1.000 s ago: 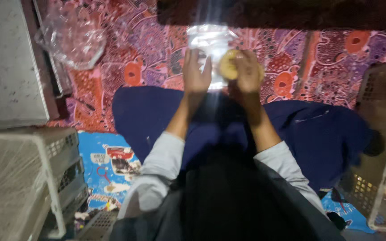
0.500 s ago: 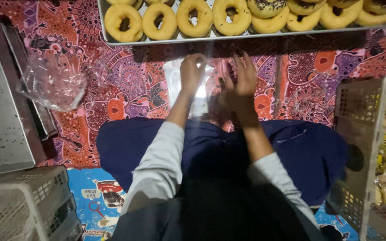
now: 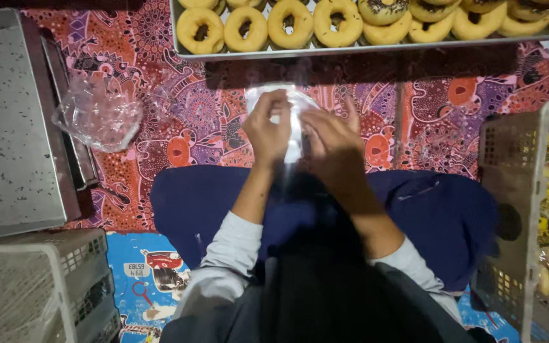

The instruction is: The person sits on the floor and repeatedly picks donuts from a metal tray, places them into small clear plastic bags, and sets the filled bags into a white plastic crate. The person handles the donuts and bags by hand throughout the clip.

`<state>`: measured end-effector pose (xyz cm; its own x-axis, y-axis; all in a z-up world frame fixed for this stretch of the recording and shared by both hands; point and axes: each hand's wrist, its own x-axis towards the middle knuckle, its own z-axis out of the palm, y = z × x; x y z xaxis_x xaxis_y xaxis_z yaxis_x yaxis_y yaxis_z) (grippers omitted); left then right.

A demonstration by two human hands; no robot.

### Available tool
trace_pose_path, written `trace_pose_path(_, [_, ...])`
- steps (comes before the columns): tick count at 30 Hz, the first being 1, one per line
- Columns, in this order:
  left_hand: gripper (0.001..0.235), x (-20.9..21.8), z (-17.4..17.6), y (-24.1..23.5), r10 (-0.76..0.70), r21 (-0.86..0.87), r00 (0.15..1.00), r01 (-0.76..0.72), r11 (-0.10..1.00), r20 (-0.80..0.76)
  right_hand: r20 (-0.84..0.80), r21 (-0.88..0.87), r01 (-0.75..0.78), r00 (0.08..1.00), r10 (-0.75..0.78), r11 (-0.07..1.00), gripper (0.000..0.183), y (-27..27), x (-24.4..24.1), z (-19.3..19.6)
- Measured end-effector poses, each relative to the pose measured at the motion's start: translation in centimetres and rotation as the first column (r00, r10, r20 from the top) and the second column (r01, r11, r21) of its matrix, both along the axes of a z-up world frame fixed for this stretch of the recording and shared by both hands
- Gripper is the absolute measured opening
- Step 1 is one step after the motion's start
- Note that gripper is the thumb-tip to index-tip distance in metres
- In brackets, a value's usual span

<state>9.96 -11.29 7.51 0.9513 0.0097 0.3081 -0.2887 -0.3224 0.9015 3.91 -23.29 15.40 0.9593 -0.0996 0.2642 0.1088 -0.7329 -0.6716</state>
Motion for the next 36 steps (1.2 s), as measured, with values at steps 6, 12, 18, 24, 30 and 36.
trace_pose_path(6, [0.026, -3.2, 2.9, -1.0, -0.183, -0.5, 0.981, 0.188, 0.845, 0.06, 0.058, -0.136, 0.011, 0.998, -0.003, 0.991, 0.057, -2.0, 0.7, -3.4])
trace_pose_path(12, [0.042, 2.3, 0.3, 0.1, -0.504, -0.981, 0.842, -0.173, 0.083, -0.191, 0.089, 0.078, -0.364, 0.93, 0.357, 0.928, 0.029, -3.0, 2.4, -1.9])
trace_pose_path(18, [0.027, 5.3, -2.9, 1.4, -0.434, -0.967, 0.868, -0.252, 0.035, -0.242, 0.152, -0.458, 0.121, 0.987, -0.056, 0.881, 0.093, -15.0, 11.0, -1.9])
trace_pose_path(24, [0.022, 7.1, -4.1, 2.0, -0.564, -0.91, 0.812, -0.336, -0.243, -0.15, -0.152, -0.478, 0.082, 0.973, -0.174, 0.875, 0.073, -14.8, 12.2, 0.6])
trace_pose_path(30, [0.027, 7.3, -4.1, 2.6, -0.524, -0.913, 0.838, -0.321, -0.251, -0.15, -0.231, 0.479, -0.114, 0.94, 0.25, 0.87, 0.068, -7.2, 2.8, 4.9])
trace_pose_path(36, [0.035, 4.0, -0.4, -0.1, -0.273, -0.984, 0.945, -0.169, 0.058, -0.178, -0.075, 0.272, -0.074, 0.992, 0.098, 0.959, 0.05, -1.4, 0.2, 3.5])
